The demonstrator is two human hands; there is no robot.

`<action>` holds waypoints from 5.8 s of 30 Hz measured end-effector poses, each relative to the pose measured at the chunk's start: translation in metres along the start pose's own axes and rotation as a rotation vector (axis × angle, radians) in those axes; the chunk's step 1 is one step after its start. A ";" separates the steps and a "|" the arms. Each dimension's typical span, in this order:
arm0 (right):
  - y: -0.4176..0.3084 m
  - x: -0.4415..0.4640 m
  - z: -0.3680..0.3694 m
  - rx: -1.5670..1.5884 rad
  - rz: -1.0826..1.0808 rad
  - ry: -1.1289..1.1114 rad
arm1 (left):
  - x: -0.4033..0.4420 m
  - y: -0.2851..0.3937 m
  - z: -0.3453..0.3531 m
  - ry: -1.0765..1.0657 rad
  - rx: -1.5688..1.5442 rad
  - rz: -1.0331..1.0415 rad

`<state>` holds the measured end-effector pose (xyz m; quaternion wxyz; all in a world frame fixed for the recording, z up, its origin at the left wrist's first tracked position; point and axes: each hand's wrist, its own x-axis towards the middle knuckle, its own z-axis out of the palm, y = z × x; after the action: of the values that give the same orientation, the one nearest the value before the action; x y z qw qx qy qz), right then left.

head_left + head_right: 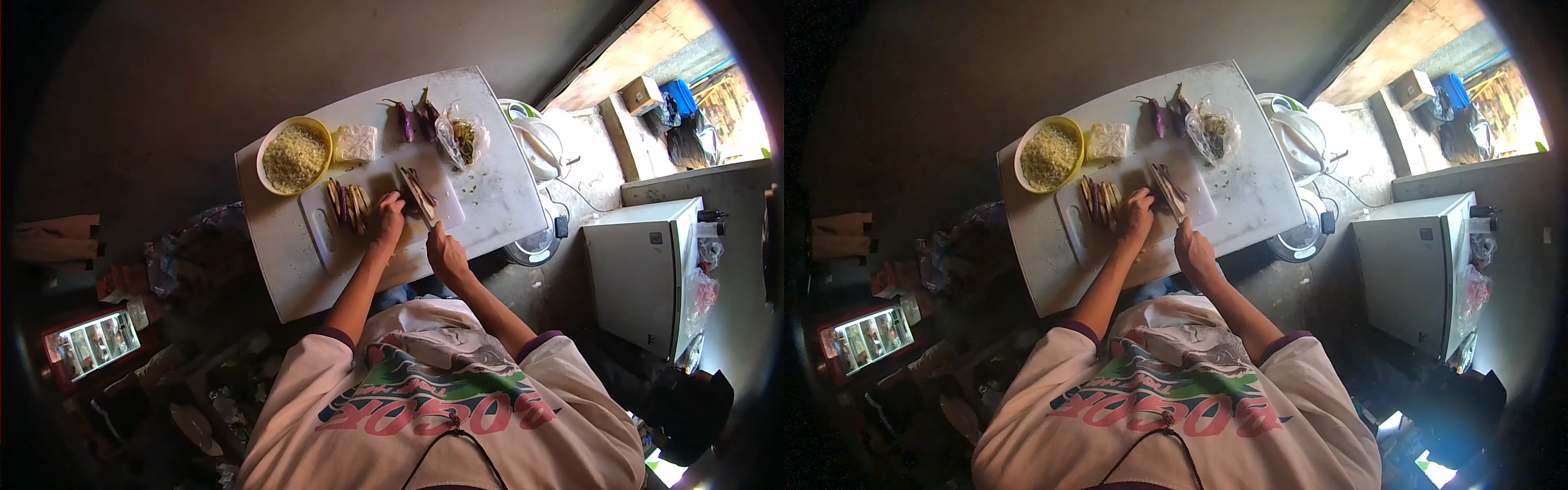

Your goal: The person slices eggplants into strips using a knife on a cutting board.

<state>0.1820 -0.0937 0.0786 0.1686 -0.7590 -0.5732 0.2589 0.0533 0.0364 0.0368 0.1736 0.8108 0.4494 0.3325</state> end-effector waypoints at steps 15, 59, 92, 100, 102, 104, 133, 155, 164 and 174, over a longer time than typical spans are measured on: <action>-0.017 0.047 0.013 0.082 0.045 0.059 | -0.004 -0.008 0.001 -0.160 0.007 -0.055; -0.003 0.023 0.019 0.133 0.074 -0.019 | -0.022 -0.044 0.044 -0.048 -0.050 -0.023; 0.057 0.007 -0.023 0.126 -0.017 0.048 | -0.048 -0.007 -0.076 0.199 -0.074 -0.153; 0.018 0.001 0.007 0.297 0.038 -0.120 | -0.076 -0.040 -0.075 0.266 -0.006 -0.297; 0.005 0.001 0.014 0.297 0.064 -0.122 | -0.080 -0.047 -0.075 0.232 -0.011 -0.326; 0.000 0.001 0.029 0.278 0.011 -0.101 | -0.082 -0.048 -0.078 0.161 -0.088 -0.380; -0.088 0.009 0.066 0.219 0.037 -0.171 | -0.099 -0.082 -0.088 0.054 -0.323 -0.368; 0.003 0.020 -0.019 0.356 0.122 -0.077 | -0.018 -0.007 -0.069 0.206 -0.468 -0.396; 0.064 0.054 -0.027 0.322 0.015 -0.015 | 0.075 -0.024 0.016 0.057 -0.292 -0.369; 0.077 0.081 -0.061 0.413 -0.002 -0.097 | 0.167 -0.037 0.075 0.090 0.002 -0.396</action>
<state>0.2949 -0.0354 0.0689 0.2932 -0.6945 -0.5158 0.4070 0.1455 0.1985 0.0260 0.2145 0.6908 0.6078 0.3276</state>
